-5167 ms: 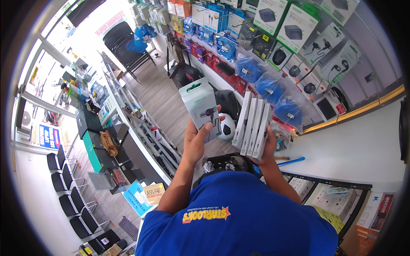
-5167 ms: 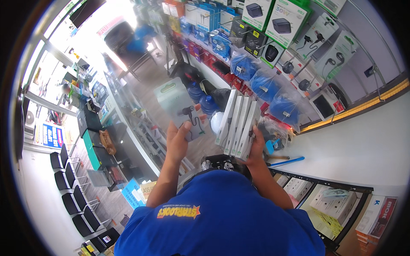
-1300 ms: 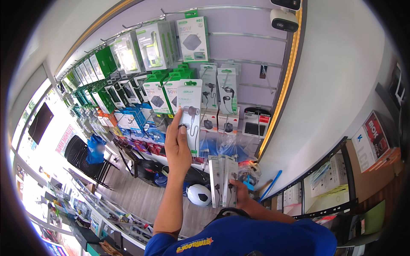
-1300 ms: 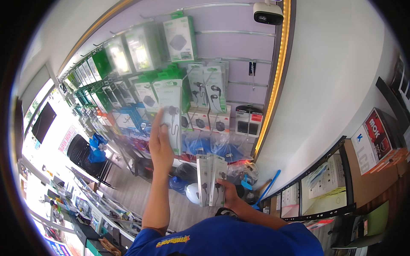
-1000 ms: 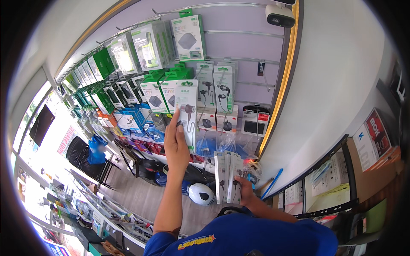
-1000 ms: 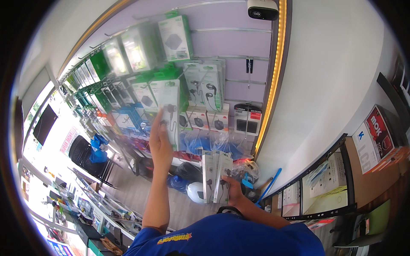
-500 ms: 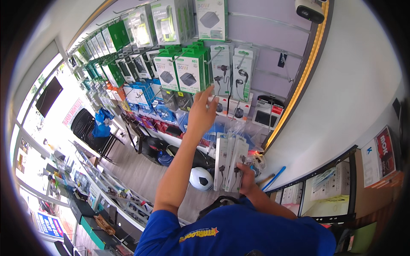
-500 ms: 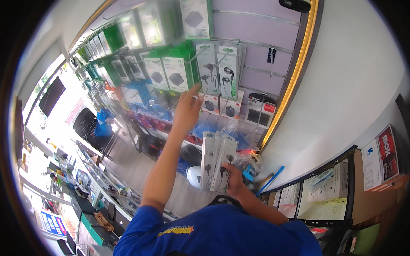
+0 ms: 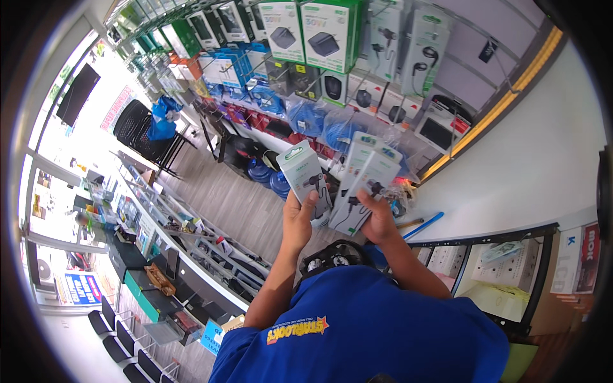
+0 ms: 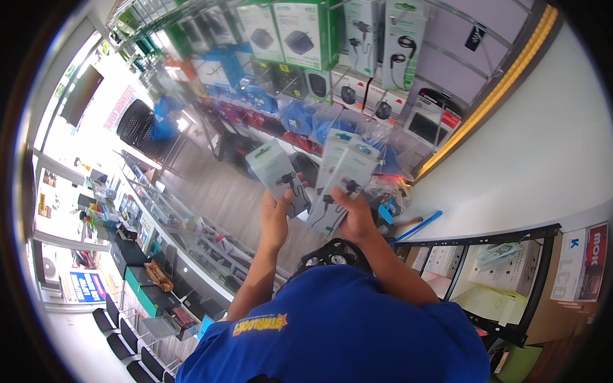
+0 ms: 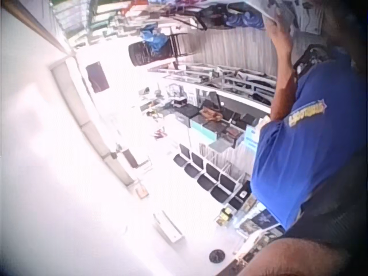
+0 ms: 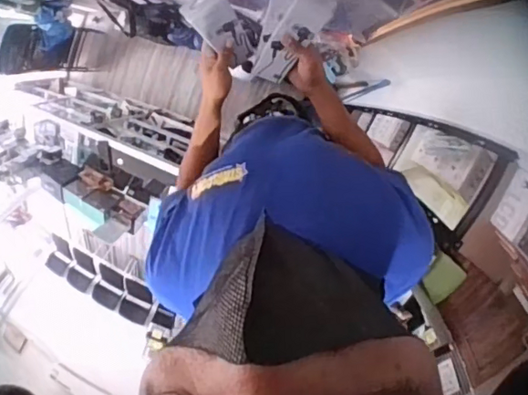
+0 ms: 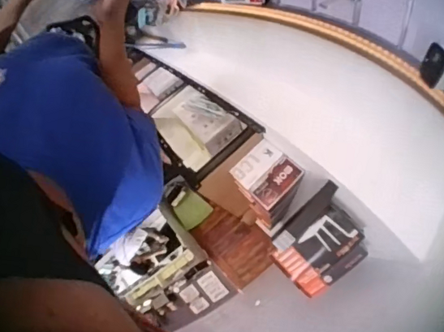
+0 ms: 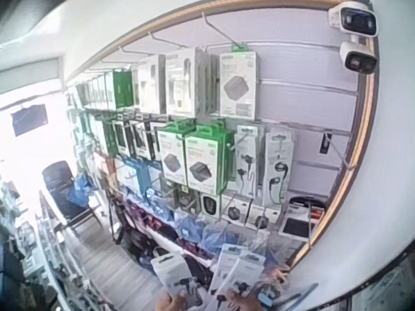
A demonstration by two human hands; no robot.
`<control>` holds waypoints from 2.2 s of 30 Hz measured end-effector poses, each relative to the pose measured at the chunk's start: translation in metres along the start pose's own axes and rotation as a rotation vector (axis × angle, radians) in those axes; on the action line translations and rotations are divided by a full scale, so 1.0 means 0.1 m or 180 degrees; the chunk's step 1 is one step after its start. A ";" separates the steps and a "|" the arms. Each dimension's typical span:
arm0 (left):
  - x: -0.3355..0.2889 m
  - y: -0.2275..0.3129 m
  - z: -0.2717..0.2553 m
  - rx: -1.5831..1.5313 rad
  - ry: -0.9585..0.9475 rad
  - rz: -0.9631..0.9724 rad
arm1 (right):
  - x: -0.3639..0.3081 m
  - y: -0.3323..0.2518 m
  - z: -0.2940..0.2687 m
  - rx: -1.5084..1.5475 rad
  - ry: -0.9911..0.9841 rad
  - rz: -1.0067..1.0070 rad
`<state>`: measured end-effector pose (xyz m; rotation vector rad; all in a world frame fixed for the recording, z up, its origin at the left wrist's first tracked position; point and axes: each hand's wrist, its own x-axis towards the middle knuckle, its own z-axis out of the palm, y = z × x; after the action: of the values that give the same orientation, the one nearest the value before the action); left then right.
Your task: The person picks up multiple boxed electronic accessories from a counter and places them onto wall-mounted display shelves. They handle several white and green boxes, arranging them in rows on the upper shelves.
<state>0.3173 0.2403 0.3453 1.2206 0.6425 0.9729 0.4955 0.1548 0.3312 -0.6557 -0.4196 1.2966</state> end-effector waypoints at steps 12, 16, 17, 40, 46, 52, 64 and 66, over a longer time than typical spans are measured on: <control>0.22 0.35 -0.22 0.0068 -0.0122 0.0677 | -0.18 0.08 0.02 0.0266 0.0178 0.0412; 0.70 0.90 0.17 0.1157 -0.0206 0.1786 | -0.27 0.12 0.03 0.0207 0.0107 0.0470; 0.81 1.03 0.30 0.1031 -0.0322 0.1785 | -0.30 0.13 0.04 0.0206 0.0149 0.0443; 1.38 1.48 0.81 0.1521 -0.0371 0.2301 | -0.62 0.11 -0.09 0.0213 0.0484 -0.0028; 1.98 1.33 1.08 0.2094 -0.0352 0.2222 | -0.65 0.15 -0.05 0.0313 0.0313 -0.0015; 2.36 1.16 1.27 0.2284 -0.0602 0.2182 | -0.63 0.24 -0.02 0.0139 0.0428 0.0045; 2.27 1.36 1.28 0.1698 -0.0062 0.2720 | -0.45 0.07 0.21 0.0202 0.0147 -0.0005; 2.53 1.44 1.52 0.1831 0.0174 0.3014 | -0.46 0.11 0.27 0.0206 0.0172 0.0019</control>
<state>0.5254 0.3977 0.5449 2.0992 0.3704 1.6661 0.4603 0.1176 0.3475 -0.6366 -0.3304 1.2901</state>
